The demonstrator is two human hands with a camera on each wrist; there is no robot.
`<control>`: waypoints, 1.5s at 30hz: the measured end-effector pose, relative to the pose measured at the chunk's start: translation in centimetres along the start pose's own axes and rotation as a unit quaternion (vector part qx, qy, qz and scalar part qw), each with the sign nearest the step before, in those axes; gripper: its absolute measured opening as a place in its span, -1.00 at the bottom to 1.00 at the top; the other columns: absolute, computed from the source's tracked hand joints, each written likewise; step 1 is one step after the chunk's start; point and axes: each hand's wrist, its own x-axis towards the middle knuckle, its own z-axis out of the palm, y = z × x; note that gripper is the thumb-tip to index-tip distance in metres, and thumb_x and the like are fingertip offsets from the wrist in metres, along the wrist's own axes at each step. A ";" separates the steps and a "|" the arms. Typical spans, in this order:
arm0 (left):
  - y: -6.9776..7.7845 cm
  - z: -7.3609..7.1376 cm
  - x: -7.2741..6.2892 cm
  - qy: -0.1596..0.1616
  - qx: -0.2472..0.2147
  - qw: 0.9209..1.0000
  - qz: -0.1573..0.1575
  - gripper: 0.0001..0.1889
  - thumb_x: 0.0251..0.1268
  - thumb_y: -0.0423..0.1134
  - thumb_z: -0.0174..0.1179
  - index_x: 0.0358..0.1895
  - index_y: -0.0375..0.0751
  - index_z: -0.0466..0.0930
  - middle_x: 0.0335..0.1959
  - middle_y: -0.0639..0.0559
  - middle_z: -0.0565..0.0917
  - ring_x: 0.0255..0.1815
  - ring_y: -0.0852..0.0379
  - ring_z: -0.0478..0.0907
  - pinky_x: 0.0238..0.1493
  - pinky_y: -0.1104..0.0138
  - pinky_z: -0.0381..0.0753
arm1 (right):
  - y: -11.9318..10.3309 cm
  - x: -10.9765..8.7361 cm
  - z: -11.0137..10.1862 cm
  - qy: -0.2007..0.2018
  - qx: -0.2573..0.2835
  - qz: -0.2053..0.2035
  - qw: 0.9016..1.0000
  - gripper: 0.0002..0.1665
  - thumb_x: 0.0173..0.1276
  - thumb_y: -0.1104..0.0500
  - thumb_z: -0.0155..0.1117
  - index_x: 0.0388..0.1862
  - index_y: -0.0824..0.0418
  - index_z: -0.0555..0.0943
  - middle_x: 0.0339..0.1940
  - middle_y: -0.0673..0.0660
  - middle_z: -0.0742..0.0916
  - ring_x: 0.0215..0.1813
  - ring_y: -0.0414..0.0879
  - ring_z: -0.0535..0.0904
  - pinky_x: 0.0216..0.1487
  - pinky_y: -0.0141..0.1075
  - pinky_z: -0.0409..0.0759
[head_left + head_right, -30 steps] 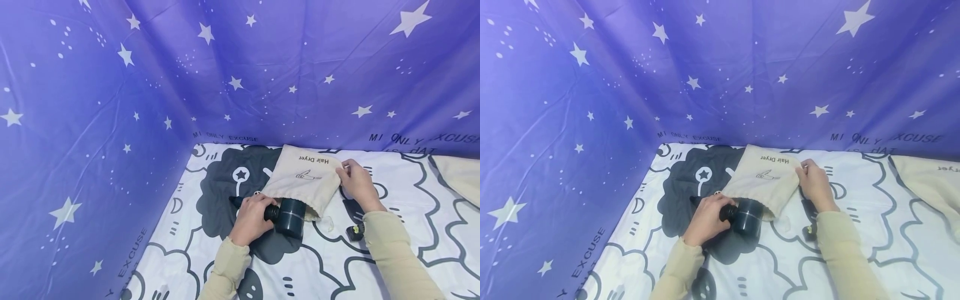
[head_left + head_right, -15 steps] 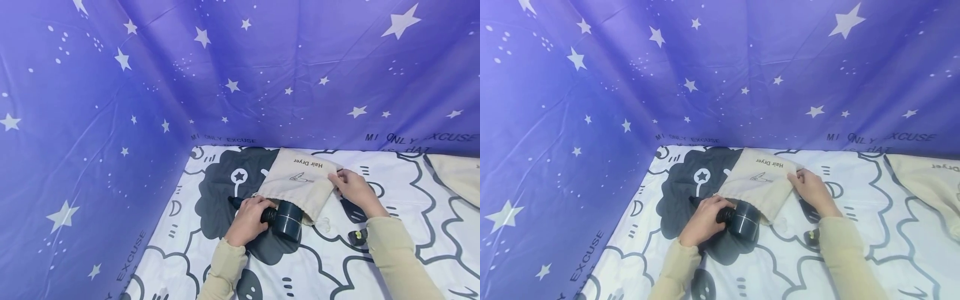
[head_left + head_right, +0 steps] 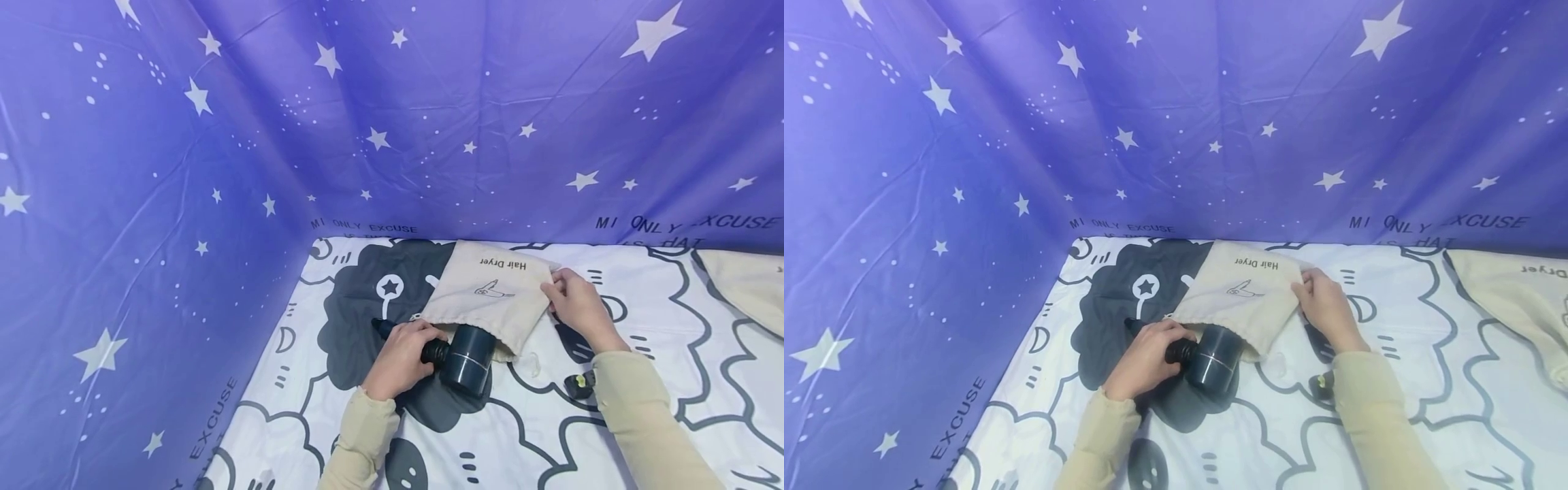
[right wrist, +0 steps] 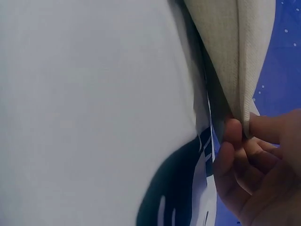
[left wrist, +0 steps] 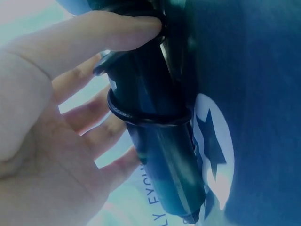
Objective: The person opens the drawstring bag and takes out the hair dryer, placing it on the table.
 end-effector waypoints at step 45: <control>-2.5 -1.7 -1.6 -0.032 -0.044 0.996 0.069 -0.50 -0.11 -0.66 0.23 -0.09 -0.07 0.71 -0.13 0.06 0.70 0.02 0.07 0.54 0.24 0.20 0.41 | 0.5 -0.3 -0.2 -0.037 -0.020 0.009 0.999 -0.76 0.56 0.18 0.01 -0.10 0.40 0.42 -0.47 0.18 0.64 -0.42 -0.06 0.59 -0.36 -0.23 0.46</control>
